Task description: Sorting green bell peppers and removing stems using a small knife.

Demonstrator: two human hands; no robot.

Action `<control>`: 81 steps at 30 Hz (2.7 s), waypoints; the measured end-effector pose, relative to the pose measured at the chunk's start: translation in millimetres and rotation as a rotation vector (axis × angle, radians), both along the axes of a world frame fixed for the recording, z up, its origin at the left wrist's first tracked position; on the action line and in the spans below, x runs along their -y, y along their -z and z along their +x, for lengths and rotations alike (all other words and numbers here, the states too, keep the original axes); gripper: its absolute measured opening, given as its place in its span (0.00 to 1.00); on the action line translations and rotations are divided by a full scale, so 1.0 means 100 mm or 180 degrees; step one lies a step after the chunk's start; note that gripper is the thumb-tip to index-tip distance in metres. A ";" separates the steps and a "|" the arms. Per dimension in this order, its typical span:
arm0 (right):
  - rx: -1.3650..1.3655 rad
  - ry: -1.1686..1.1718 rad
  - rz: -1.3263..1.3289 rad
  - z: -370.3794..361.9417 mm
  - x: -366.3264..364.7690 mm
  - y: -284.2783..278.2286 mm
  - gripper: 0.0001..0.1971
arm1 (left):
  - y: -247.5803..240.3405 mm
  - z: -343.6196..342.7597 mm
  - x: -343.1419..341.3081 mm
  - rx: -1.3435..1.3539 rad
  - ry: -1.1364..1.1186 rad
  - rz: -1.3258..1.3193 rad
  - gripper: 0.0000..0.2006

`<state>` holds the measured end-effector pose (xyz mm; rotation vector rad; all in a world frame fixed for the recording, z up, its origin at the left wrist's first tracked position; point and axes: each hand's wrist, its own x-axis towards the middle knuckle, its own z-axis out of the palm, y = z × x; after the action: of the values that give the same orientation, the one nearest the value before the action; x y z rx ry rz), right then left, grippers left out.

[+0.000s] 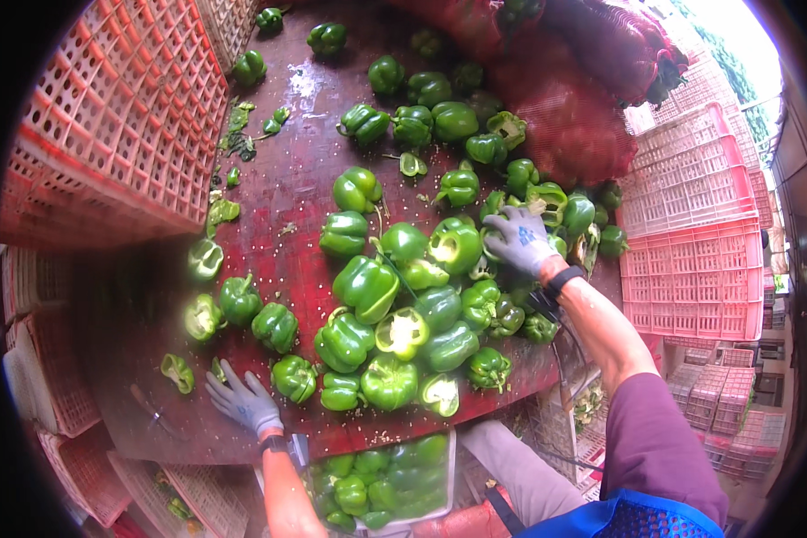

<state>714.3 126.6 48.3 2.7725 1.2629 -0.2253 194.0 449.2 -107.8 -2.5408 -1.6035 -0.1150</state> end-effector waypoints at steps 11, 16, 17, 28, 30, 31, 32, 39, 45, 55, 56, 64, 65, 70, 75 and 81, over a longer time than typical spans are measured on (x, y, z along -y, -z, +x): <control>-0.0731 0.1391 0.0052 -0.70 -1.05 -0.07 0.41 | 0.12 -0.04 -0.03 0.0174 0.0004 0.0209 0.29; -0.0847 0.1453 0.1505 -0.68 -0.84 0.22 0.32 | -0.06 0.00 -0.02 0.0421 -0.0003 0.0227 0.31; -0.0986 0.1262 0.1882 -0.71 -0.76 0.14 0.31 | -0.17 -0.05 0.00 0.0807 0.0097 0.0129 0.33; -0.3789 -0.0950 0.1958 -3.89 -0.32 -0.83 0.35 | -1.84 -0.59 2.04 0.4648 0.0637 -0.4557 0.42; -0.4044 -0.0417 0.2175 -4.38 -0.10 -0.50 0.38 | -1.85 -0.90 2.22 0.4343 0.0087 -0.4676 0.38; -0.4006 0.0020 0.2198 -4.62 -0.01 -0.35 0.37 | -1.72 -1.03 2.35 0.4222 0.0073 -0.4243 0.38; -0.3902 0.0706 0.2140 -4.91 0.11 -0.25 0.36 | -1.55 -1.19 2.57 0.4158 -0.0113 -0.4160 0.37; -0.3591 0.1079 0.1790 -5.57 0.68 0.50 0.32 | -0.72 -1.86 3.11 0.3669 -0.0143 -0.4591 0.38; -0.3324 0.0251 0.1828 -5.58 0.77 0.58 0.32 | -0.80 -1.99 3.11 0.3932 -0.0105 -0.4815 0.38; -0.3456 -0.0619 0.2375 -5.65 1.39 0.76 0.32 | -0.77 -2.18 3.84 0.4791 -0.0028 -0.4899 0.36; -0.3445 -0.0671 0.2432 -5.67 1.48 0.76 0.31 | -0.74 -2.20 3.97 0.4882 0.0006 -0.4855 0.36; -0.4321 -0.0475 0.2144 -5.61 1.75 0.71 0.31 | -0.65 -2.28 4.36 0.5244 -0.0161 -0.5612 0.20; -0.4378 -0.0459 0.1985 -5.59 1.74 0.78 0.30 | -0.57 -2.30 4.38 0.5172 -0.0194 -0.5676 0.19; -0.4446 -0.0764 0.1626 -5.59 1.83 0.75 0.32 | -0.43 -2.38 4.39 0.5555 -0.1071 -0.5962 0.16; -0.2903 -0.2105 0.2222 -5.69 2.02 0.78 0.26 | -0.48 -2.43 4.34 0.6011 -0.1230 -0.5979 0.18; -0.3214 -0.1153 0.1738 -5.80 2.01 0.89 0.14 | -0.54 -2.16 4.62 0.6163 -0.0805 -0.4487 0.22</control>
<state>133.9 -74.0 -40.4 2.7711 2.2671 -1.6032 -22.2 -13.1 -53.4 -2.3795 -3.1758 -3.2153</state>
